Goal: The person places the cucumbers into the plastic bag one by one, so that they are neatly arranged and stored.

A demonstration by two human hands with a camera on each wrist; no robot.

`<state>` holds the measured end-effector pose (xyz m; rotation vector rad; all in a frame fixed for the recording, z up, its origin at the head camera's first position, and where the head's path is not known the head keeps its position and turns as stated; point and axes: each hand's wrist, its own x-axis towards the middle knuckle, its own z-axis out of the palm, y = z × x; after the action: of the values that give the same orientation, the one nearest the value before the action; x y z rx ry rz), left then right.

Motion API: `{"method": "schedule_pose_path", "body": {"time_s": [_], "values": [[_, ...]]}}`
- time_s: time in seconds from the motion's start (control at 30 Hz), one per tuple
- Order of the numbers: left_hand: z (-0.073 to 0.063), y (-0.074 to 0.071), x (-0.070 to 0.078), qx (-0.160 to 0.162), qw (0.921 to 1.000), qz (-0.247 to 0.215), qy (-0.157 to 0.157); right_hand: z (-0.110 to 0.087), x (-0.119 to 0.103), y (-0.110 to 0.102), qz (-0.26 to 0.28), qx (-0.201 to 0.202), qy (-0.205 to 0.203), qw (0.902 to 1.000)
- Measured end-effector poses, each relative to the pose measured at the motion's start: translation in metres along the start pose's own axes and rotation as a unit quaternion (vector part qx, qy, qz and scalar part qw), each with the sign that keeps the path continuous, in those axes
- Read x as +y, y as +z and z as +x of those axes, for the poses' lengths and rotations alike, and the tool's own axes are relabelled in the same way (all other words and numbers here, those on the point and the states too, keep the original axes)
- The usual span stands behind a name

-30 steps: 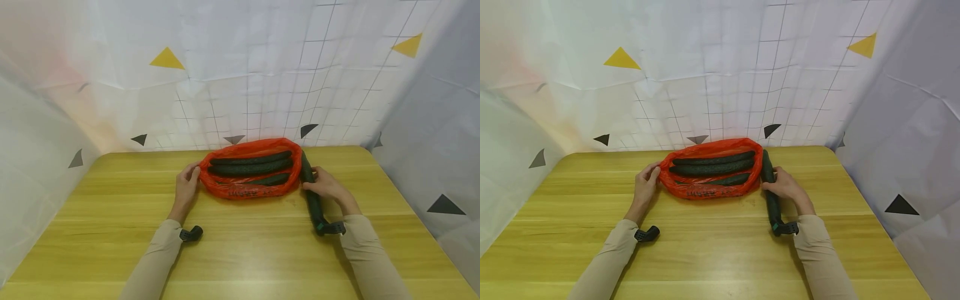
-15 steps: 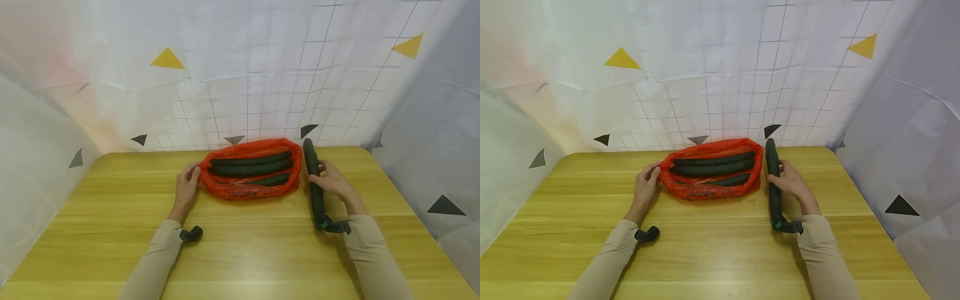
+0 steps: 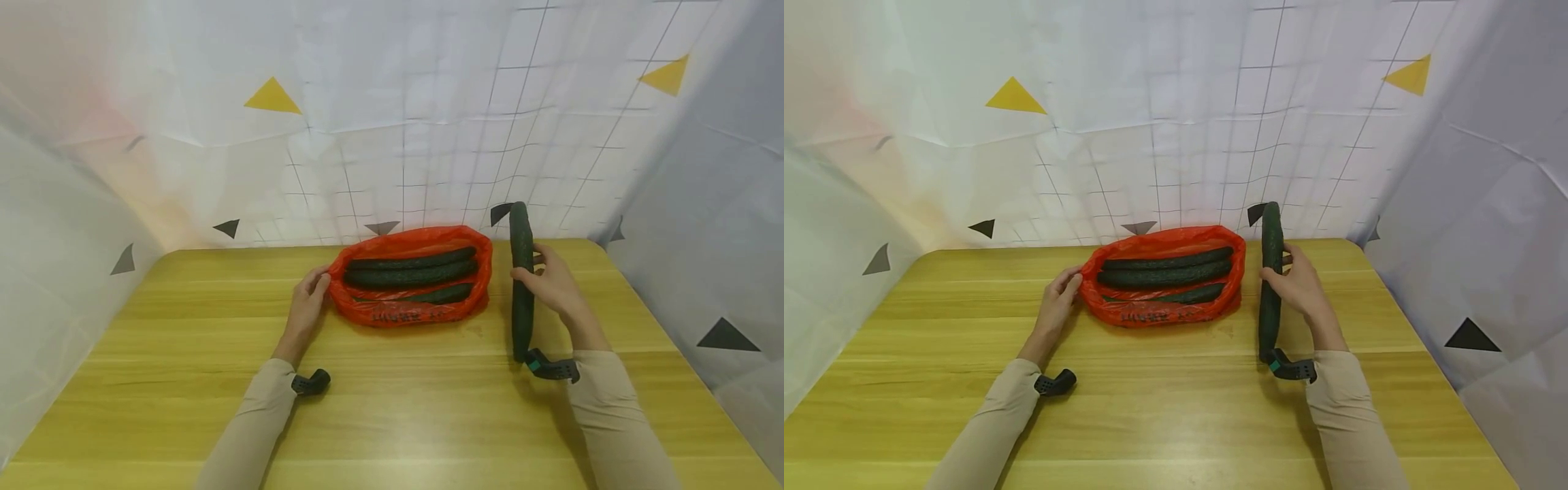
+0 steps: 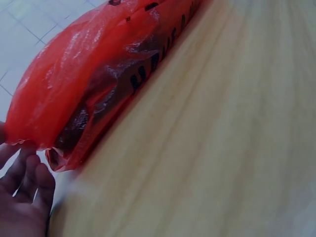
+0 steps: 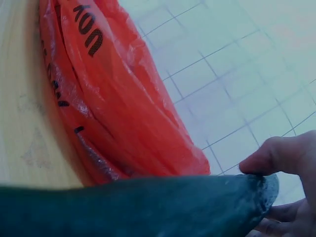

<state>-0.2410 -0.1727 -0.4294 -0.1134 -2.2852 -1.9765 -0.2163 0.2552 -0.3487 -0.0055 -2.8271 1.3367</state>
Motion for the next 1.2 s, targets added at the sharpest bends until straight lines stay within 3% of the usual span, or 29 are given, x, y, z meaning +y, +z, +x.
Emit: {"method": "schedule_pose_path", "body": {"time_s": [0.3,0.57,0.8,1.2], "values": [[0.002,0.004,0.010,-0.020,0.9989,-0.039,-0.020,-0.003,-0.006,-0.009,0.059,0.062,0.002,0.9963],[-0.005,0.008,0.028,-0.019,0.9996,0.018,-0.013,-0.006,-0.008,-0.012,0.088,0.089,0.009,0.9921],[-0.002,0.010,0.031,-0.005,0.9987,0.050,-0.008,-0.008,-0.013,-0.012,0.118,0.114,0.011,0.9864],[0.002,0.009,0.031,0.014,0.9982,0.057,-0.015,-0.009,-0.019,-0.011,0.147,0.118,0.006,0.9820]]}}
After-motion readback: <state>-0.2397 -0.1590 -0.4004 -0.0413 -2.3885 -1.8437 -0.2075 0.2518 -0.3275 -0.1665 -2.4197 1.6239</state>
